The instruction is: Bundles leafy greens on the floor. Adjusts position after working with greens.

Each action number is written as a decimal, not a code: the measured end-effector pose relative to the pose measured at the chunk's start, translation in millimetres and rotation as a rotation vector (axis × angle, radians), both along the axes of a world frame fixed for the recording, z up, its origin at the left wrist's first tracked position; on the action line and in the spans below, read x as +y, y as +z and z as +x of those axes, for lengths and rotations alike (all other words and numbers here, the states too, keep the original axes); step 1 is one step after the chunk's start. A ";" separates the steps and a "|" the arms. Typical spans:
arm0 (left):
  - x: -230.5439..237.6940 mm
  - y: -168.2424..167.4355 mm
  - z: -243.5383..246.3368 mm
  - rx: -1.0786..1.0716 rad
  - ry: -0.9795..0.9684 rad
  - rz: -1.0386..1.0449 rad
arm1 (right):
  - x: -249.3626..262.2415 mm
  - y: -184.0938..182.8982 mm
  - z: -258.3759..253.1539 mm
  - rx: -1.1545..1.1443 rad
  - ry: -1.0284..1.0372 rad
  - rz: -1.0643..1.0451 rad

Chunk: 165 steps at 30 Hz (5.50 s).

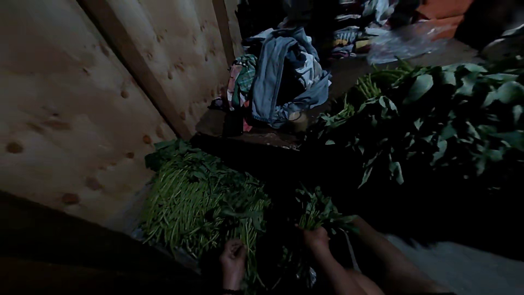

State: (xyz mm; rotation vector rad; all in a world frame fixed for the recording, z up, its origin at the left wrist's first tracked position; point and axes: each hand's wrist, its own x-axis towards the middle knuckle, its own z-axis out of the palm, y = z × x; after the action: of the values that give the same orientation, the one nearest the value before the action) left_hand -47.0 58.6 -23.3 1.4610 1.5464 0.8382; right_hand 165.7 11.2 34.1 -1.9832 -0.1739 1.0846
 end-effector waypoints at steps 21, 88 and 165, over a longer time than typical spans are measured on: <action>-26.7 68.1 -2.2 -0.387 -0.023 0.079 | -4.8 -0.3 -4.9 0.060 0.053 0.112; -17.7 54.3 -22.6 -0.582 0.160 -0.184 | -7.0 13.0 -15.4 0.457 -0.010 0.517; 7.7 14.7 -21.9 -0.438 0.077 -0.154 | 2.5 -8.4 -6.5 0.024 0.067 0.074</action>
State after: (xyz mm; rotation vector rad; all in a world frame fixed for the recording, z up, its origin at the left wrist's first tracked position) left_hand -69.0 66.3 -8.6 1.0290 1.3059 0.9854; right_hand 159.2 13.6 25.7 -1.9092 -0.2659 1.1282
